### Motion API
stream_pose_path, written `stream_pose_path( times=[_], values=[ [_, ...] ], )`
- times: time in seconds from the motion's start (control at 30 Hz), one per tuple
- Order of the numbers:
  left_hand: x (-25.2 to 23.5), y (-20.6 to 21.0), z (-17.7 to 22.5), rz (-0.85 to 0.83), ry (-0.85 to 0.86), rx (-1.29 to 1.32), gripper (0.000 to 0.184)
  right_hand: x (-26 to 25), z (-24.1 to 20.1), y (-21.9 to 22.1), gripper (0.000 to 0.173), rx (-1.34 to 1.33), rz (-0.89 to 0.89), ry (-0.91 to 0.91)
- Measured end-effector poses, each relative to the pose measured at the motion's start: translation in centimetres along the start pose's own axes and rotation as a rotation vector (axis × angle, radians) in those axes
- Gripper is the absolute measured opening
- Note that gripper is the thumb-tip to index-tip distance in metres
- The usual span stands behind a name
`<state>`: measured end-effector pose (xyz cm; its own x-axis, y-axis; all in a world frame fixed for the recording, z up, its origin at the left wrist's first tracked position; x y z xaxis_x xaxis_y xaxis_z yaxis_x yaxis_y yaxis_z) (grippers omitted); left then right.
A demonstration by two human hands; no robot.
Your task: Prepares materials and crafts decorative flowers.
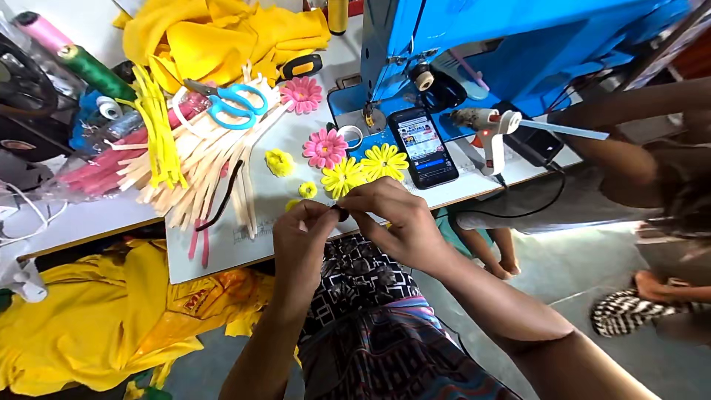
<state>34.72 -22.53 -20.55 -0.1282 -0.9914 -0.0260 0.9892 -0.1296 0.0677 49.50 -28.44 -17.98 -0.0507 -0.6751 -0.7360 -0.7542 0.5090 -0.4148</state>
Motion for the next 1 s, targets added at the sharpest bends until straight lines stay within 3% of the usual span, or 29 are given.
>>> stream_pose_path(
  times=[0.13,0.23,0.37,0.43,0.53,0.6,0.87,1.0],
  values=[
    [0.2,0.9,-0.2,0.004,-0.076,0.077,0.015,0.9,0.7,-0.4,0.021,-0.071,0.037,0.058],
    [0.5,1.6,-0.4,-0.020,-0.109,0.101,0.012,2.1,2.2,-3.4,0.023,-0.086,0.093,0.176],
    [0.2,2.5,-0.9,-0.035,-0.187,0.177,0.011,7.0,6.7,-10.7,0.021,0.187,0.484,0.359],
    [0.0,3.3,-1.2,-0.046,-0.229,0.202,0.011,8.4,8.8,-13.4,0.034,0.356,0.596,0.493],
    [0.0,4.6,-1.4,-0.070,-0.271,0.239,0.013,8.0,11.5,-15.3,0.060,0.465,0.519,0.686],
    [0.1,4.9,-1.0,-0.064,-0.288,0.254,0.015,6.7,12.9,-15.5,0.067,0.499,0.434,0.726],
    [0.0,3.6,-0.9,-0.014,-0.351,0.303,0.016,4.0,15.8,-14.8,0.048,0.563,0.305,0.812],
    [-0.4,3.0,-0.7,-0.017,-0.316,0.257,0.015,4.4,12.1,-15.2,0.037,0.225,0.371,0.750]
  ],
)
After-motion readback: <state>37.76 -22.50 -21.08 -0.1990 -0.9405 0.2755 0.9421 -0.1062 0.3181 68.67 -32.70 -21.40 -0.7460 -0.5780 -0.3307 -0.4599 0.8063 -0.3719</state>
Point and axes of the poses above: each hand's wrist, its own x-axis away from the middle knuckle, its own y-axis out of the palm, z = x × y, the point moved 5 cm from there along -x, towards the middle knuckle, and after that the axes turned 9 degrees about z, right-handed, at the moved point
